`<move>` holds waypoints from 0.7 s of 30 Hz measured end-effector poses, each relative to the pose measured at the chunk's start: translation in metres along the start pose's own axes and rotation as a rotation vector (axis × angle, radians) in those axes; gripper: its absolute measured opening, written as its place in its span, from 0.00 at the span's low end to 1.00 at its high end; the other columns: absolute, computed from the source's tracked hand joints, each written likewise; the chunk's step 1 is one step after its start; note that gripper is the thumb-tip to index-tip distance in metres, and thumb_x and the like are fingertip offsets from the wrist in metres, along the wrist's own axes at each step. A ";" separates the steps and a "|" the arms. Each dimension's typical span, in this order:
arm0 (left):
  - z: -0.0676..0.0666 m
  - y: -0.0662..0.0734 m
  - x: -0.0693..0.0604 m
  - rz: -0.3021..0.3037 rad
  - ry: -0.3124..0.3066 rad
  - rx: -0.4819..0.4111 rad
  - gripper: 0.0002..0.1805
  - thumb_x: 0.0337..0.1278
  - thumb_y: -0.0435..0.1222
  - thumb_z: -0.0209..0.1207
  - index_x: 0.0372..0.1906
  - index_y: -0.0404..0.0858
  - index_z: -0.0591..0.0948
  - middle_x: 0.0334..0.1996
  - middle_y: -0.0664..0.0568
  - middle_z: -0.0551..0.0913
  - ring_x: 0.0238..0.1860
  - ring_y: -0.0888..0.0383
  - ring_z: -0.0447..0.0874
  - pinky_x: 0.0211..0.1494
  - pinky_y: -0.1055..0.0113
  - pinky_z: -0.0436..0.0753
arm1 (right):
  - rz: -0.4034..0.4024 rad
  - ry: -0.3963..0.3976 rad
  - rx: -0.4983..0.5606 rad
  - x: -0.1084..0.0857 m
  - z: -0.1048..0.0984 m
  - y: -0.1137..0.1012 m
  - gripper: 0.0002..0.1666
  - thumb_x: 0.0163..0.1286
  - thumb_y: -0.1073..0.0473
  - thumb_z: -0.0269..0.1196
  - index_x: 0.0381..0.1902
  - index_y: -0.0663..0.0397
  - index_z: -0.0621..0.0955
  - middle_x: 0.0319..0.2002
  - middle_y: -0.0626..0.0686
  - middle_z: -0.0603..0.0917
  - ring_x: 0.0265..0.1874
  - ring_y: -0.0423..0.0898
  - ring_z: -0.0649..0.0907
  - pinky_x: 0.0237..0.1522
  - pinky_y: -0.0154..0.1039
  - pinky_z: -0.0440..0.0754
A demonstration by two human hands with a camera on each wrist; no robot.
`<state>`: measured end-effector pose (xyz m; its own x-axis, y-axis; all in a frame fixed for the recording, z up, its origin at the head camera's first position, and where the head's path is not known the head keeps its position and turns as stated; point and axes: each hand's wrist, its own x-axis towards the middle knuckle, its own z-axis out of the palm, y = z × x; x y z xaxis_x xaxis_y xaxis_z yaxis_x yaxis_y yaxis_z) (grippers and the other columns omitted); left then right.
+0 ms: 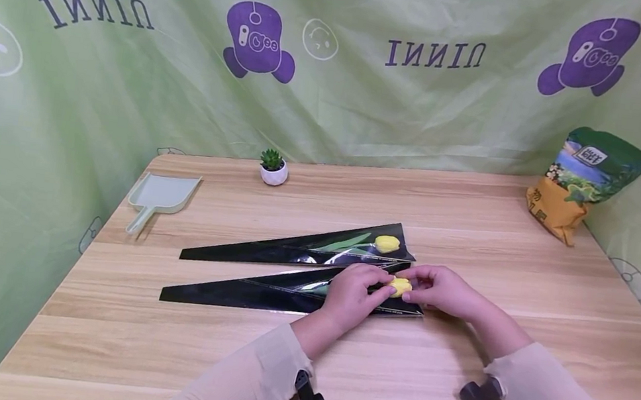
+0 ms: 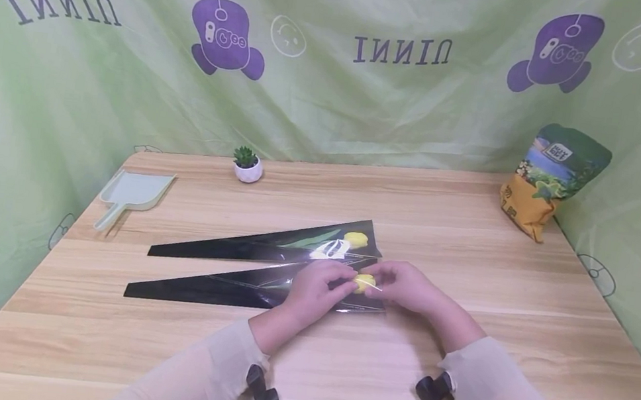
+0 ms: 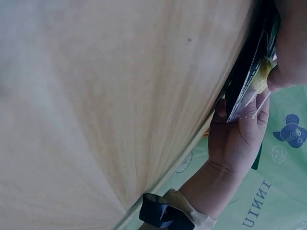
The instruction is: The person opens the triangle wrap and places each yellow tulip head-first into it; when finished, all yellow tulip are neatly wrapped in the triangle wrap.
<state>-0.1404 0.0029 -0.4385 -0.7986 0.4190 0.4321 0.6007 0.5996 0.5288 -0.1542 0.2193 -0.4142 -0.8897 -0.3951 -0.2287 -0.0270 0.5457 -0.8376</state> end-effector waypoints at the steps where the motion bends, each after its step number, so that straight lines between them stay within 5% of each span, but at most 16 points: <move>1: 0.000 0.000 0.000 -0.001 -0.002 0.001 0.12 0.59 0.45 0.65 0.45 0.46 0.88 0.44 0.57 0.89 0.50 0.60 0.85 0.56 0.69 0.81 | -0.003 0.001 -0.002 -0.001 -0.001 0.000 0.29 0.60 0.57 0.71 0.58 0.64 0.79 0.36 0.51 0.84 0.25 0.37 0.77 0.26 0.30 0.78; 8: -0.002 0.000 0.001 0.002 -0.003 0.006 0.12 0.59 0.45 0.65 0.45 0.46 0.88 0.44 0.57 0.89 0.50 0.60 0.85 0.56 0.70 0.81 | 0.016 0.007 0.054 -0.007 -0.012 0.003 0.30 0.62 0.60 0.68 0.61 0.68 0.76 0.46 0.62 0.85 0.36 0.38 0.84 0.38 0.33 0.86; 21: -0.002 0.002 0.001 -0.023 -0.060 0.078 0.15 0.61 0.47 0.63 0.49 0.47 0.87 0.47 0.58 0.88 0.53 0.60 0.84 0.59 0.70 0.79 | 0.024 0.095 0.010 -0.013 -0.033 0.009 0.31 0.65 0.58 0.66 0.62 0.69 0.74 0.52 0.68 0.82 0.40 0.36 0.83 0.42 0.33 0.86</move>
<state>-0.1401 0.0034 -0.4357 -0.8144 0.4435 0.3743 0.5792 0.6600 0.4784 -0.1581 0.2535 -0.4021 -0.9292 -0.3097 -0.2015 -0.0005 0.5464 -0.8375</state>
